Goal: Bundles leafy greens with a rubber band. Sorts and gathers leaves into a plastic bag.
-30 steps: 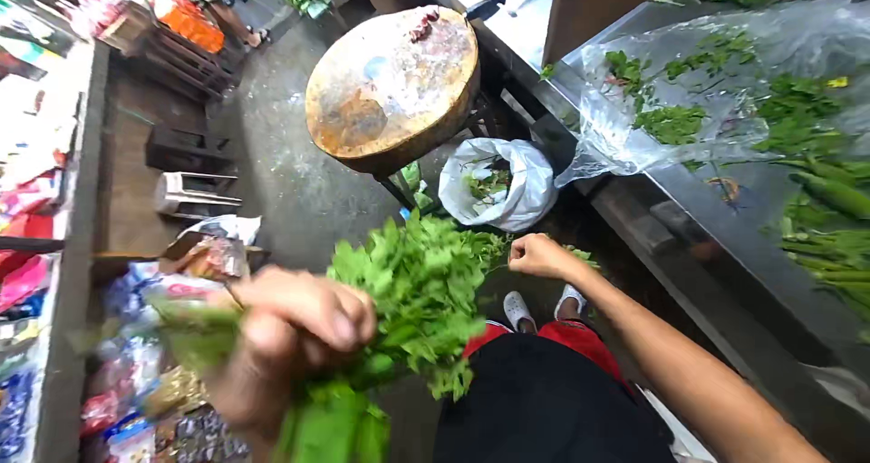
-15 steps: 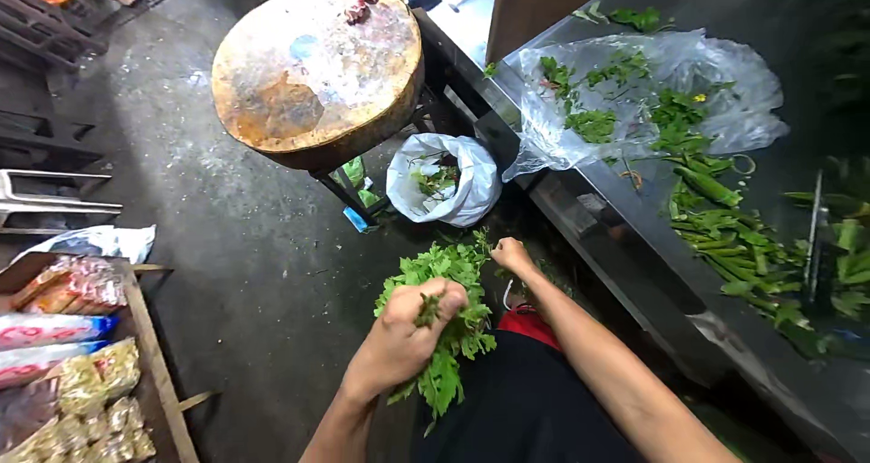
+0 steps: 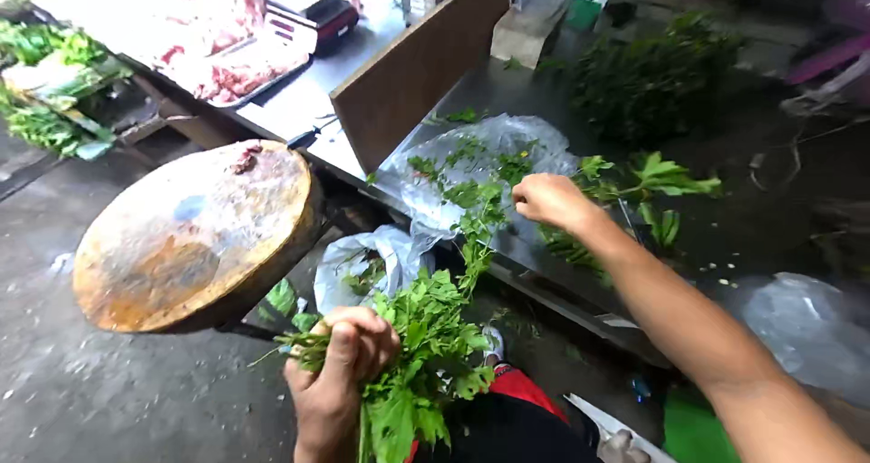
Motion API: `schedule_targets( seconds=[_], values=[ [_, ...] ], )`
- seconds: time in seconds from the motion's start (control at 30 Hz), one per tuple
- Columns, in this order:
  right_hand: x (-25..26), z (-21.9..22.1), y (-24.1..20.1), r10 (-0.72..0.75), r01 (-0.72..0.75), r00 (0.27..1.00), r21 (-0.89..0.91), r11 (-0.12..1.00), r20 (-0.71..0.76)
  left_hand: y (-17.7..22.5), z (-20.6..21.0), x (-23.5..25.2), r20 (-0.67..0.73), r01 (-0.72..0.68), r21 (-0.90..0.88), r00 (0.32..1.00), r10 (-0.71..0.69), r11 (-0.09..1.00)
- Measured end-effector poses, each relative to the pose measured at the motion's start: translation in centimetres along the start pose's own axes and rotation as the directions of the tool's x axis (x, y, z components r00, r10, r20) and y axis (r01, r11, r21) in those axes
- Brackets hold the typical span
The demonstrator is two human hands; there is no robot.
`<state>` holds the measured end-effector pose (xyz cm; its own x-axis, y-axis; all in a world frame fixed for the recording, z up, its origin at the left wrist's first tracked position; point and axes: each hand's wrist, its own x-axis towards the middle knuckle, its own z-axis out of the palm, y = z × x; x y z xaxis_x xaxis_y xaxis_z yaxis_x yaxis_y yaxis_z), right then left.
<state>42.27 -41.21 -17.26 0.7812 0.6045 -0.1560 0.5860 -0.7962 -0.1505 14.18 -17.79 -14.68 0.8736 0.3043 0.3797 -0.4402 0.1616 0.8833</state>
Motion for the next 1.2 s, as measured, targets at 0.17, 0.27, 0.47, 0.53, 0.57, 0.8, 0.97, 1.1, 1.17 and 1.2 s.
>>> schedule_targets(
  seconds=[0.17,0.27,0.47,0.53,0.57,0.8,0.97,1.1,1.17,1.2],
  values=[
    [0.8,10.6,7.6,-0.062,0.153,0.964,0.348,0.925,-0.26,-5.3,3.8,4.6,-0.105,0.057,0.017,0.993,-0.055,0.998],
    [-5.6,14.0,14.0,0.443,-0.186,0.798,0.532,0.826,-0.408,-8.2,4.3,5.2,-0.15,0.091,0.046,0.985,-0.083,0.995],
    [-13.4,19.2,23.9,0.882,-0.778,0.463,0.436,0.453,-0.09,-7.8,4.8,5.0,-0.171,0.123,0.093,0.979,-0.106,0.988],
    [-13.6,19.3,24.8,0.882,-0.783,0.464,0.424,0.455,-0.089,-6.9,5.0,5.0,-0.155,0.096,0.13,0.985,-0.076,0.987],
    [-13.6,19.2,25.4,0.883,-0.793,0.464,0.41,0.451,-0.075,-6.4,5.3,5.1,-0.151,0.083,0.144,0.987,-0.061,0.986],
    [-13.6,15.6,26.1,0.88,-0.716,0.471,0.556,0.422,-0.063,-4.9,5.6,5.7,-0.135,0.046,0.129,0.99,-0.029,0.991],
    [-15.0,14.6,15.6,0.746,-0.366,0.658,0.824,0.432,-0.099,-5.6,6.0,5.4,-0.184,0.082,0.097,0.981,-0.063,0.992],
    [-12.5,17.2,7.1,0.552,-0.348,0.826,0.874,0.338,0.116,-5.8,6.1,5.5,-0.174,0.081,0.072,0.983,-0.067,0.994],
    [-10.9,18.6,3.8,0.49,-0.383,0.851,0.862,0.334,0.188,-5.9,6.3,5.7,-0.188,0.079,0.065,0.98,-0.065,0.995],
    [-10.3,19.0,2.4,0.484,-0.353,0.861,0.87,0.344,0.157,-6.0,6.5,5.9,-0.198,0.075,0.064,0.978,-0.061,0.995]
  ],
)
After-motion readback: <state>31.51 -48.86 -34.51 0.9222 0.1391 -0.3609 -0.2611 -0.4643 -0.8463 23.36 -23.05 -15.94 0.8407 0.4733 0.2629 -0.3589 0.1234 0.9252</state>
